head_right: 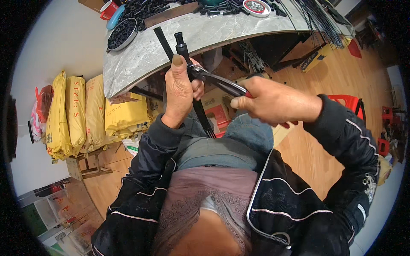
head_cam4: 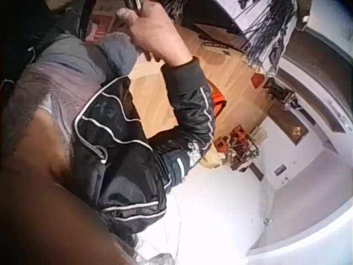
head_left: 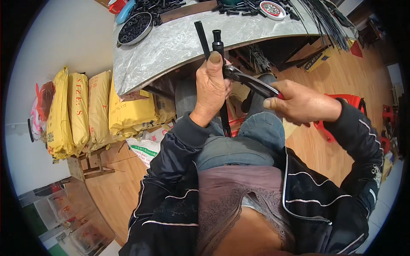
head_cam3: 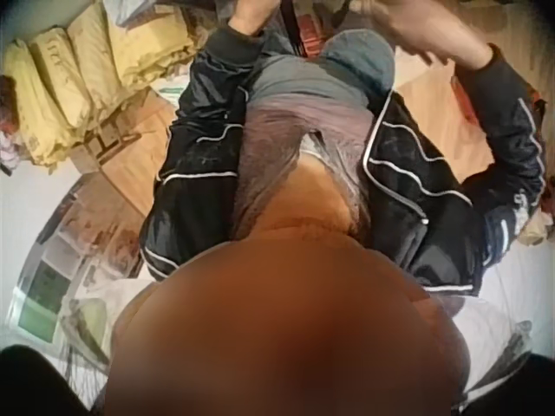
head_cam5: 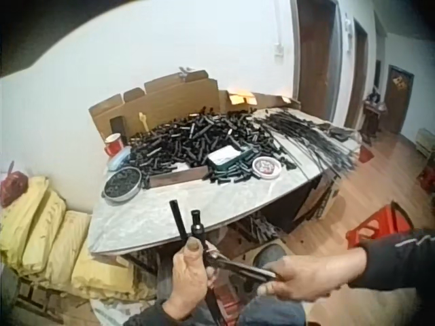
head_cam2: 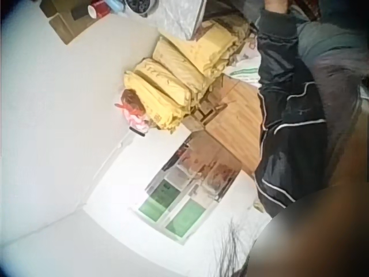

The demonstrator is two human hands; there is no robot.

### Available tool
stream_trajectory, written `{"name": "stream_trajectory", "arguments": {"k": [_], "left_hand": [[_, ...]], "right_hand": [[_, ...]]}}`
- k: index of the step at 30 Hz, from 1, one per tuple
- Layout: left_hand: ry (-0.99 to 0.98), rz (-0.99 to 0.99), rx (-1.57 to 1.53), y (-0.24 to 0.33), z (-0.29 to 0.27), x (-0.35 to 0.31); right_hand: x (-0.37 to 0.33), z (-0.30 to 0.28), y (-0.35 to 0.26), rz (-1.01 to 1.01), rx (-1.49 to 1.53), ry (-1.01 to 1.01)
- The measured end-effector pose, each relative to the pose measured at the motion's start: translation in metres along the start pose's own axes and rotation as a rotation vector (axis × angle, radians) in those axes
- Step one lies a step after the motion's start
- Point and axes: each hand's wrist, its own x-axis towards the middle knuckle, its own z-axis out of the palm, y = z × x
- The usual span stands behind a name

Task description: Bundling, aligning, and trimming groups of black wires at a factory workbench.

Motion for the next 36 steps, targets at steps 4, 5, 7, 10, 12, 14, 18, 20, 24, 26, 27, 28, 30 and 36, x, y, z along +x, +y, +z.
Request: {"name": "stream_trajectory", "arguments": {"k": [4, 5, 7, 10, 12, 14, 18, 20, 24, 26, 27, 28, 30, 36], "left_hand": [[0.039, 0.013, 0.096, 0.0, 0.002, 0.0], [0.048, -0.005, 0.093, 0.0, 0.001, 0.001], [0.059, -0.019, 0.09, 0.0, -0.002, 0.003], [-0.005, -0.003, -0.051, 0.0, -0.01, 0.008], [0.033, 0.012, -0.068, -0.001, -0.015, 0.01], [0.032, -0.014, -0.046, -0.002, -0.017, 0.01], [-0.009, -0.003, -0.008, -0.007, -0.012, 0.008], [-0.001, -0.002, -0.027, -0.006, -0.012, 0.007], [0.03, 0.034, 0.002, -0.006, -0.011, 0.007], [0.046, 0.024, 0.007, -0.006, -0.01, 0.008], [0.056, 0.022, 0.012, -0.007, -0.009, 0.009], [0.06, 0.014, 0.012, -0.007, -0.008, 0.009], [0.071, 0.03, 0.044, -0.007, -0.007, 0.011], [0.112, 0.009, 0.052, -0.004, -0.003, 0.013]], "right_hand": [[0.011, 0.003, 0.002, -0.263, -0.629, 0.381], [0.012, 0.003, 0.007, -0.234, -0.557, 0.352], [0.016, 0.007, 0.016, -0.279, -0.566, 0.404], [0.02, 0.011, 0.027, -0.392, -0.563, 0.562], [0.02, 0.01, 0.031, -0.445, -0.534, 0.793], [0.02, 0.006, 0.031, -0.464, -0.525, 0.807], [0.026, -0.003, 0.028, -0.647, -0.771, 0.985], [0.029, -0.004, 0.027, -0.619, -0.839, 1.039], [0.033, 0.002, 0.028, -0.614, -0.798, 1.023], [0.033, 0.007, 0.031, -0.561, -0.743, 1.035], [0.033, 0.009, 0.032, -0.555, -0.729, 1.042], [0.031, 0.011, 0.033, -0.567, -0.727, 1.048], [0.029, 0.018, 0.037, -0.524, -0.663, 1.01], [0.033, 0.035, 0.05, -0.596, -0.473, 0.979]]}}
